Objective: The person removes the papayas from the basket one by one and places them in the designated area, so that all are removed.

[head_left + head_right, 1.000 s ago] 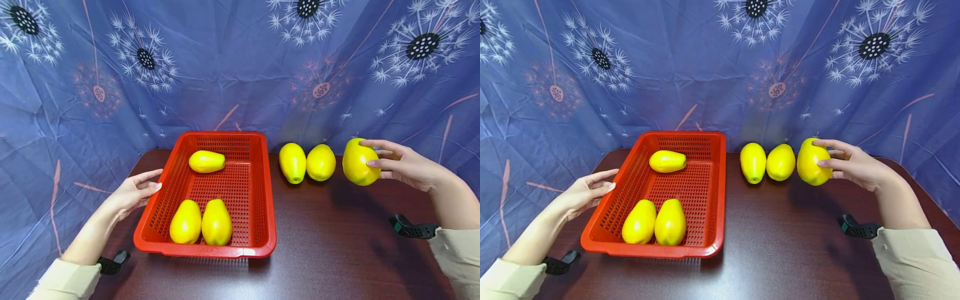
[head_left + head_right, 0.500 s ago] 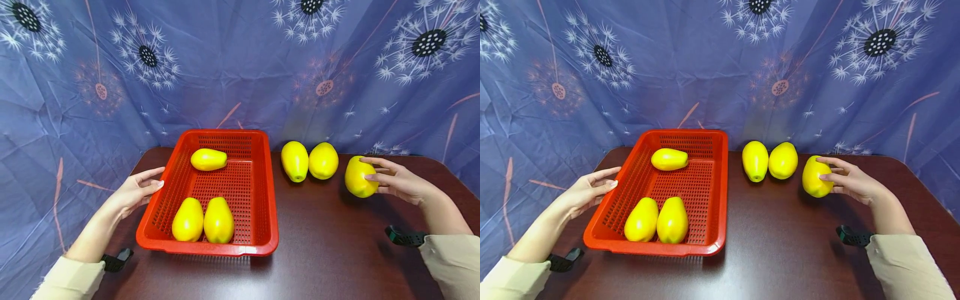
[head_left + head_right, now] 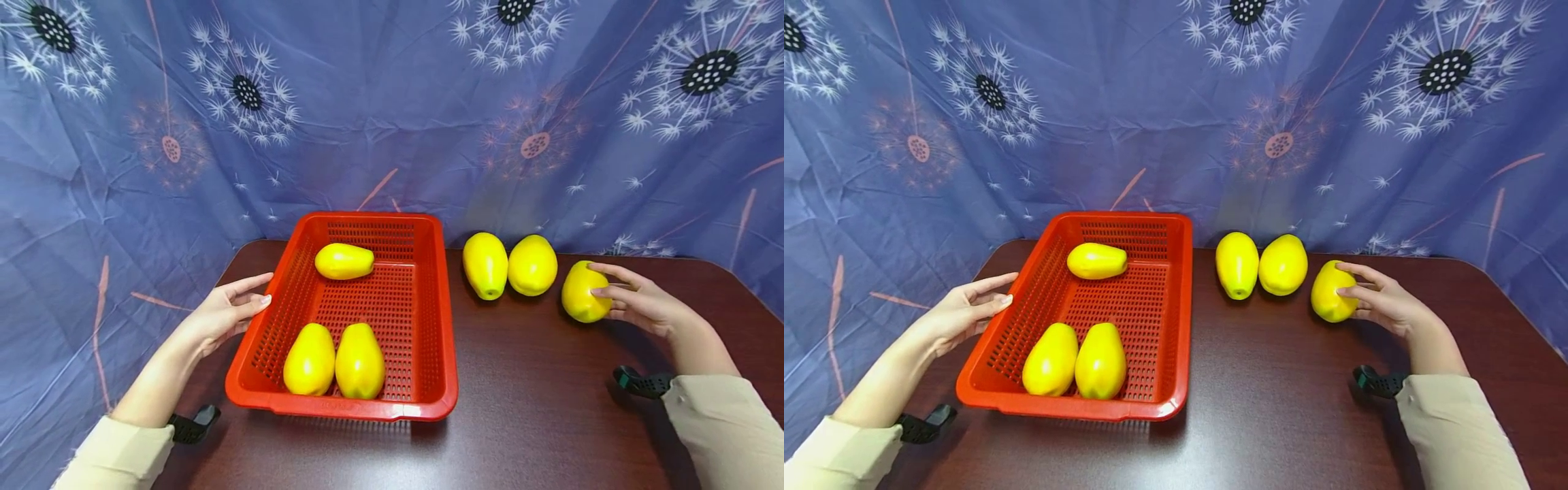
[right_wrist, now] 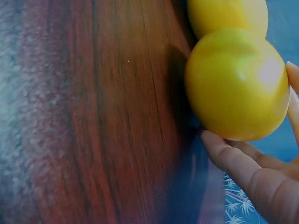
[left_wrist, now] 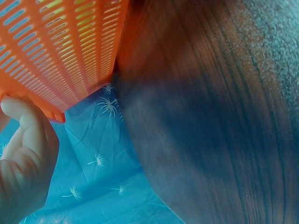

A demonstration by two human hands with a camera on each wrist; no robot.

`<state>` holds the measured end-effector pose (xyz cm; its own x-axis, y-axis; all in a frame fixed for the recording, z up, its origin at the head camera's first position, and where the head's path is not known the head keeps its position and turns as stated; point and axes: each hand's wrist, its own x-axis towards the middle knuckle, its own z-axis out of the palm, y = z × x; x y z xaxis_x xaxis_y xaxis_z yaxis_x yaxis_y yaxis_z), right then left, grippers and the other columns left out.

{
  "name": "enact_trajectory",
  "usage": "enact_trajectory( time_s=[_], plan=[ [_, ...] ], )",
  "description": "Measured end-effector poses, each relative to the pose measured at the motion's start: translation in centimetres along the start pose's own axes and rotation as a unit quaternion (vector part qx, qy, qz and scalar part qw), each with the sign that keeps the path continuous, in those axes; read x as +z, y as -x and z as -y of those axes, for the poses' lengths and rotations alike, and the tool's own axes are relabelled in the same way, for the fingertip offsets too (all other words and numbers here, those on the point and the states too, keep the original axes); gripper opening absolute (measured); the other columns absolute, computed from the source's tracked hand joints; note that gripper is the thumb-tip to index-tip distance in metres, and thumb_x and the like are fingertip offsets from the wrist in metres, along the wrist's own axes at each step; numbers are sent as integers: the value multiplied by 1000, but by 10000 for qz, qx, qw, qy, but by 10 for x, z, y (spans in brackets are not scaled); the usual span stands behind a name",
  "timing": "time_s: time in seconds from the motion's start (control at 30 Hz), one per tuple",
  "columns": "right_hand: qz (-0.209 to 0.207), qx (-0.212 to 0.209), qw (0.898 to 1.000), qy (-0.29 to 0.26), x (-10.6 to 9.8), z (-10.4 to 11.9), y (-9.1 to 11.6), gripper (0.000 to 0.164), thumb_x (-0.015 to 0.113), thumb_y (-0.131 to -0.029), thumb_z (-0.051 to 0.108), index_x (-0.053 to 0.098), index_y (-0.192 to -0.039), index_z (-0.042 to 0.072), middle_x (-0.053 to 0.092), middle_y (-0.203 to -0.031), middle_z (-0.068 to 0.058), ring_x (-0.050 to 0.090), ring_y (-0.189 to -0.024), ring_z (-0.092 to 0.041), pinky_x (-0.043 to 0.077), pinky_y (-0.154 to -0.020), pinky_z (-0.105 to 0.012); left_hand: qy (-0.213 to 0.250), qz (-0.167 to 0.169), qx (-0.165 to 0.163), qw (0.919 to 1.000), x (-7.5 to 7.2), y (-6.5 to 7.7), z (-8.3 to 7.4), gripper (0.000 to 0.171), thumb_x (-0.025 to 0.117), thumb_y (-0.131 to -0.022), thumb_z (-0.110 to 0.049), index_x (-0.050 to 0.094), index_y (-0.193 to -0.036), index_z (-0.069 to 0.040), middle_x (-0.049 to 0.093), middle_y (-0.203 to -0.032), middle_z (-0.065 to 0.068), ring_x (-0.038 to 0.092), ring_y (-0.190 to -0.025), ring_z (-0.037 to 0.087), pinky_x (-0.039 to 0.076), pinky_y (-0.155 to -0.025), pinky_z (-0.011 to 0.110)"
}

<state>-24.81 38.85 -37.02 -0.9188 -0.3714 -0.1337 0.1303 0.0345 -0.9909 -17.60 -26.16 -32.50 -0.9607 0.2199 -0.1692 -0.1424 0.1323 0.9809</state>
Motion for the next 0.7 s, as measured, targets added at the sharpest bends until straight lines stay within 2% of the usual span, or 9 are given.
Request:
enact_trajectory(
  time_s=[0.1, 0.23, 0.33, 0.53, 0.7],
  plan=[
    [-236, 36, 9997, 41, -2, 2, -5, 45, 47, -95, -1, 55, -122, 33, 57, -107, 12, 63, -86, -14, 53, -70, -31, 1, -26, -2, 10000, 0, 0, 0, 66, 57, -93, -9, 20, -146, 2, 65, -91, -4, 64, -83, 10, 54, -71, 29],
    [-420, 177, 9982, 387, -5, 5, -15, 44, 49, -96, 4, 50, -128, 34, 43, -117, 12, 60, -86, -9, 52, -70, -28, 20, -46, -19, 10000, -1, 1, -1, 66, 58, -92, -9, 21, -146, 2, 65, -90, -4, 65, -82, 10, 54, -71, 29],
    [-476, 363, 9971, 467, -8, 7, -23, 40, 50, -96, 8, 48, -126, 36, 36, -117, 10, 59, -86, -8, 52, -70, -28, 57, -66, -47, 10000, -1, 1, -1, 66, 58, -92, -8, 21, -146, 2, 65, -90, -4, 65, -82, 10, 54, -71, 29],
    [-312, 265, 9991, 84, -11, 9, -35, 38, 46, -96, 5, 57, -114, 37, 46, -106, 15, 61, -83, -10, 52, -69, -30, 63, -82, -62, 9999, 1, 1, -1, 66, 57, -92, -7, 20, -146, 3, 65, -88, -5, 64, -81, 10, 54, -71, 28],
    [-335, 241, 9989, 221, -12, 11, -37, 37, 47, -97, 5, 60, -113, 36, 47, -106, 17, 60, -83, -9, 51, -68, -29, 38, -89, -96, 9999, 2, 1, -2, 66, 57, -92, -8, 21, -146, 2, 65, -88, -5, 64, -81, 9, 54, -72, 29]
  ],
)
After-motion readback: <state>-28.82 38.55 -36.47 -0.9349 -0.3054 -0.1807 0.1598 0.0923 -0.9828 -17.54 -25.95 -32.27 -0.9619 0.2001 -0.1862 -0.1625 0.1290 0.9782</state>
